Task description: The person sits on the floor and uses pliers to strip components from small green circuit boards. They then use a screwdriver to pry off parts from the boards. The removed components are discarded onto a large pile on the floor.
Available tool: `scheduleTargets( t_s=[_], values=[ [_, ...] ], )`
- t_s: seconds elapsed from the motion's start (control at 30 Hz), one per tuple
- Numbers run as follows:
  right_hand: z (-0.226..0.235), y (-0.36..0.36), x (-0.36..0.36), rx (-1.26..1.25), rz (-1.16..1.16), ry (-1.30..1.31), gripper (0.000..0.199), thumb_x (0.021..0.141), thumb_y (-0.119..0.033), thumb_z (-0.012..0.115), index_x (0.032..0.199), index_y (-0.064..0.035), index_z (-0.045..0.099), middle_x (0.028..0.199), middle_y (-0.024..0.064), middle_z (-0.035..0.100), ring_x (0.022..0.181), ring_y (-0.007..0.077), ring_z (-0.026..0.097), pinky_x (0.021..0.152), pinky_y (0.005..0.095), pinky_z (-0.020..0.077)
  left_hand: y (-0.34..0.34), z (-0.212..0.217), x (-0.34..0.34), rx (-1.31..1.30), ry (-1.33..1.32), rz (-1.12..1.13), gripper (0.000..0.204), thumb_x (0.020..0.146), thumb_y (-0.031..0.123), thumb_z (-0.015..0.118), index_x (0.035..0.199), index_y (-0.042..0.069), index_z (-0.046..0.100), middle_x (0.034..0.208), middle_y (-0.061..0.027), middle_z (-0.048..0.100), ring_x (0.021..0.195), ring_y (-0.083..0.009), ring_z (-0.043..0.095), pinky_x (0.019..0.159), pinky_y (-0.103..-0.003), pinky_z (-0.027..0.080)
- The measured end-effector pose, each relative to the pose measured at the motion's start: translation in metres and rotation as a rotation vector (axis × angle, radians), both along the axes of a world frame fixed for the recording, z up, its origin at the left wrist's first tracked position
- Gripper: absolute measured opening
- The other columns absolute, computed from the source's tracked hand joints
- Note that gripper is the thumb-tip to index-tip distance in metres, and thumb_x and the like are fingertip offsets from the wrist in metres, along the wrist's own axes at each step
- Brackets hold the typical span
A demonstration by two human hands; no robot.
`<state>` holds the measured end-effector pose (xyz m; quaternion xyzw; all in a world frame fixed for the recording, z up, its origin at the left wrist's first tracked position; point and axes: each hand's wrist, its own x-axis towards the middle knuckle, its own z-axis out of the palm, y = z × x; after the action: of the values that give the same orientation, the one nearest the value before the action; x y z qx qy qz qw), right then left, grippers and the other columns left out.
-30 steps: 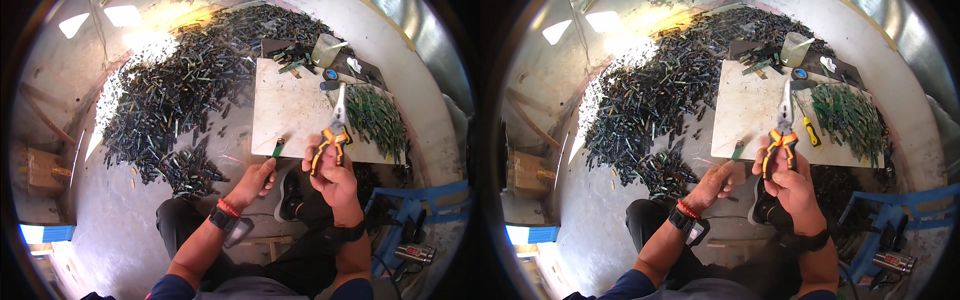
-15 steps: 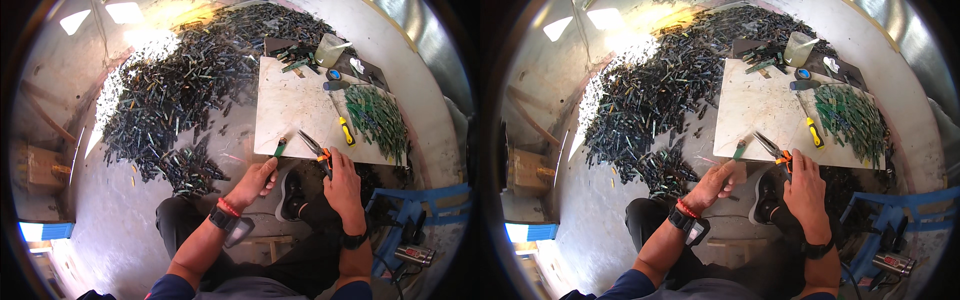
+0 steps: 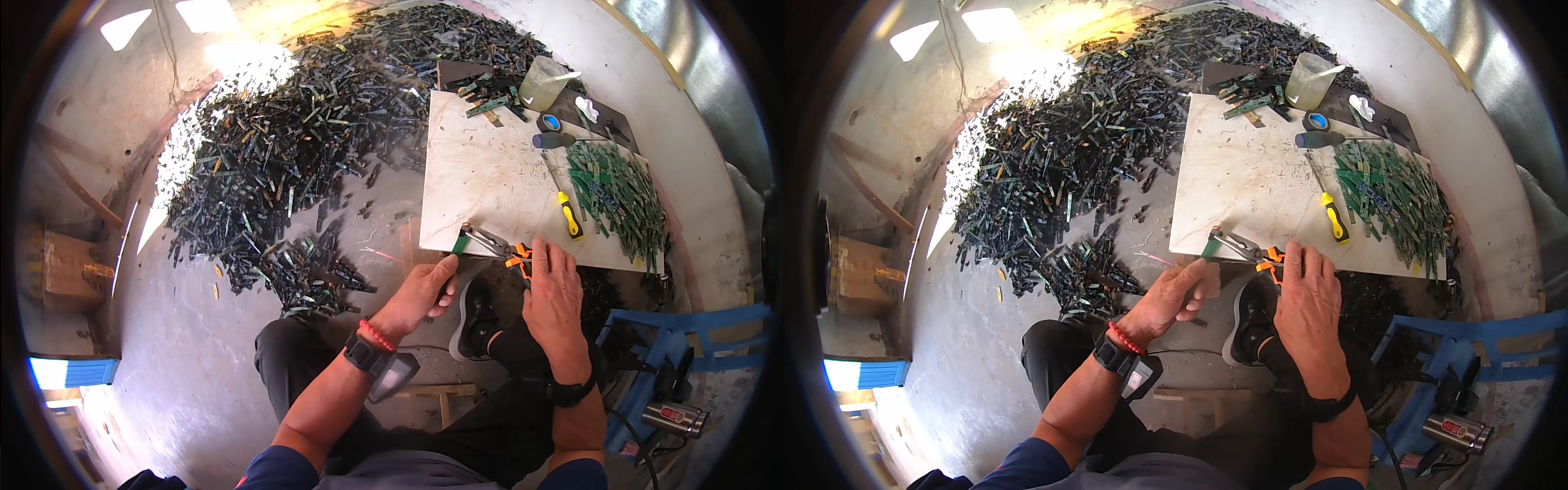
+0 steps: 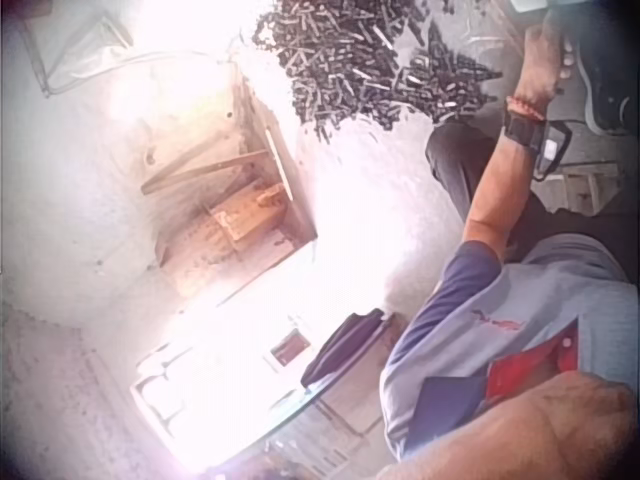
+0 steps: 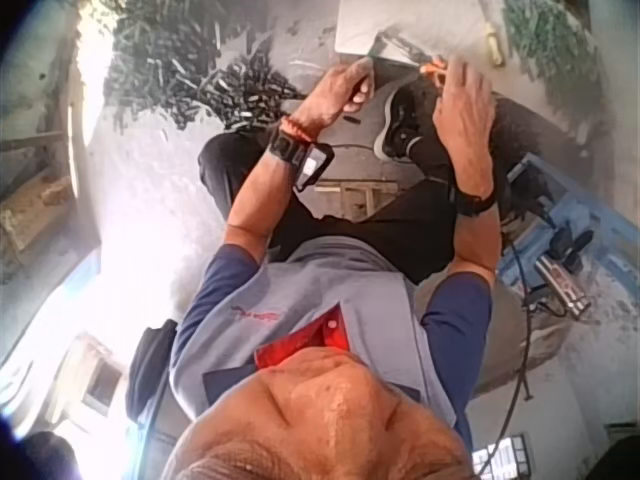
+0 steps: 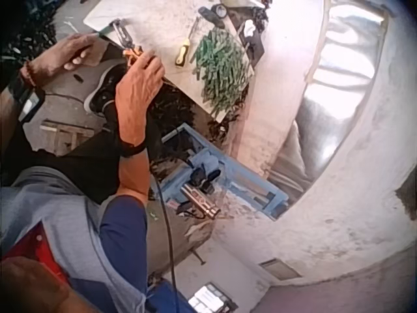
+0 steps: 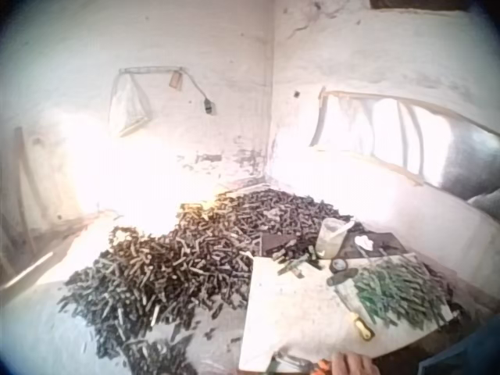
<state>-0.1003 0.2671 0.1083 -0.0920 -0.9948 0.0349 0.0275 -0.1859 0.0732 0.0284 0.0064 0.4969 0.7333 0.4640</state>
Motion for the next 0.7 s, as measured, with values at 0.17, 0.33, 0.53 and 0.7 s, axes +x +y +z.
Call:
scheduleTargets(
  t_s=[0.17, 0.33, 0.53, 0.7],
  values=[
    [0.0004, -0.0038, -0.0035, -0.019, -0.013, -0.019, 0.075, 0.070, 0.001, 0.072, 0.137, 0.0026, 0.038, 0.127, 0.0184, 0.047, 0.118, 0.0376, 0.046, 0.098, 0.0436, 0.0424, -0.0013, -0.0003, -0.0005, 0.008, 0.000, -0.004, 0.053, 0.100, 0.052, 0.045, 0.071, 0.009, 0.049, 0.061, 0.0006, 0.043, 0.049, -0.0079, 0.035, 0.043, -0.023, 0.025],
    [0.0025, -0.0064, -0.0034, 0.007, 0.012, 0.031, 0.062, 0.076, 0.001, 0.063, 0.134, 0.0032, 0.040, 0.122, 0.0196, 0.047, 0.115, 0.0374, 0.047, 0.095, 0.0446, 0.0427, -0.0019, -0.0037, -0.0012, 0.027, 0.007, -0.012, 0.053, 0.100, 0.053, 0.045, 0.071, 0.009, 0.049, 0.061, 0.0004, 0.043, 0.049, -0.0079, 0.035, 0.043, -0.023, 0.026],
    [0.0031, -0.0054, -0.0035, -0.004, 0.003, 0.046, 0.064, 0.075, 0.001, 0.063, 0.135, 0.0033, 0.040, 0.123, 0.0198, 0.047, 0.115, 0.0376, 0.047, 0.095, 0.0450, 0.0423, -0.0027, -0.0043, -0.0006, 0.017, 0.013, -0.011, 0.053, 0.099, 0.053, 0.045, 0.071, 0.008, 0.049, 0.061, 0.0002, 0.044, 0.050, -0.0081, 0.035, 0.043, -0.023, 0.026],
    [0.0012, -0.0059, -0.0045, 0.012, 0.007, 0.057, 0.062, 0.075, 0.002, 0.063, 0.134, 0.0041, 0.041, 0.123, 0.0199, 0.047, 0.116, 0.0375, 0.046, 0.096, 0.0444, 0.0418, -0.0018, -0.0031, 0.0001, 0.014, 0.009, -0.004, 0.054, 0.099, 0.053, 0.045, 0.070, 0.008, 0.049, 0.061, 0.0000, 0.044, 0.050, -0.0080, 0.036, 0.043, -0.023, 0.026]
  ],
)
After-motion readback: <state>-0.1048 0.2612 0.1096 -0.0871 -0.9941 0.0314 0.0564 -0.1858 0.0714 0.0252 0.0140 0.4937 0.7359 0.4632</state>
